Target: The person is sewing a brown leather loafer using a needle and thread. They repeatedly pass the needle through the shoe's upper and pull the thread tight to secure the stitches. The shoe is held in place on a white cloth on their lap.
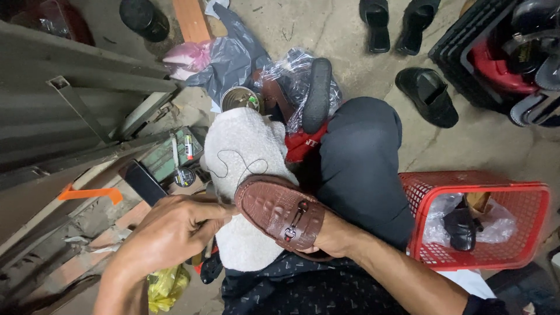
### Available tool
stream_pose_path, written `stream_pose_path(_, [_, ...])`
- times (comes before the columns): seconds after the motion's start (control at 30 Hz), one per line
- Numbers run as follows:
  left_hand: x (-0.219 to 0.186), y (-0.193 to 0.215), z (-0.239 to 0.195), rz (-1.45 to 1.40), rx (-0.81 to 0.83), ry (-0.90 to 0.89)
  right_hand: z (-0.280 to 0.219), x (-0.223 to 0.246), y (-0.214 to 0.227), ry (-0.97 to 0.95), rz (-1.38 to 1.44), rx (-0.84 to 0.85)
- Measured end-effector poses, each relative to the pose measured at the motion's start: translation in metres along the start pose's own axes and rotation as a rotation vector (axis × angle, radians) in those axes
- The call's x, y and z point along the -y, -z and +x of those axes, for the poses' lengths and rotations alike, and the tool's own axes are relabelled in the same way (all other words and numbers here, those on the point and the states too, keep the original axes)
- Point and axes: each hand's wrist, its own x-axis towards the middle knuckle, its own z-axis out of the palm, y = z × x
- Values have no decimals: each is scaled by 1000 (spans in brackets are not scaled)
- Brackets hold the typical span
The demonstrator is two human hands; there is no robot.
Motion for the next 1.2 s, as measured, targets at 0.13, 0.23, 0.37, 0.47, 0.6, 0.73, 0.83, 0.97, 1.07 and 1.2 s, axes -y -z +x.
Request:
stream_pose_path(0.13, [-4, -8, -1, -90, -106, -115, 4, -4, 1, -31, 88, -4])
stream_pose_path(0.23, [-5, -20, -1, -190, -189, -132, 2, -7, 8, -49, 144, -7])
stream_pose_path(0.37, [-24, -28, 1, -387, -365, -209, -3, -15, 11, -79, 230, -17])
stream_pose_path(0.47, [-26, -32, 0, -136, -454, -407, -29, -30, 21, -106, 288, -30])
stream_pose_path(0.6, [-32, -36, 2, 128, -487, -445, -38, -38, 32, -123, 329, -18])
stream_pose_path(0.73, [-34, -42, 5, 277, -326, -289, -52, -34, 33, -186, 117, -93])
stream_pose_path(0.83, [-36, -39, 14, 248, -456, -419, -49, -38, 41, -185, 64, -92])
stream_pose_path(0.97, [-24, -45, 28, 201, -627, -523, -40, -45, 50, -113, 180, -8])
stream_pose_path(1.07, [-22, -49, 31, 341, -726, -473, -37, -36, 52, -132, 227, -3])
stream_pose_path(1.2, [-14, -50, 31, 361, -830, -352, -30, -43, 51, -114, 226, -84])
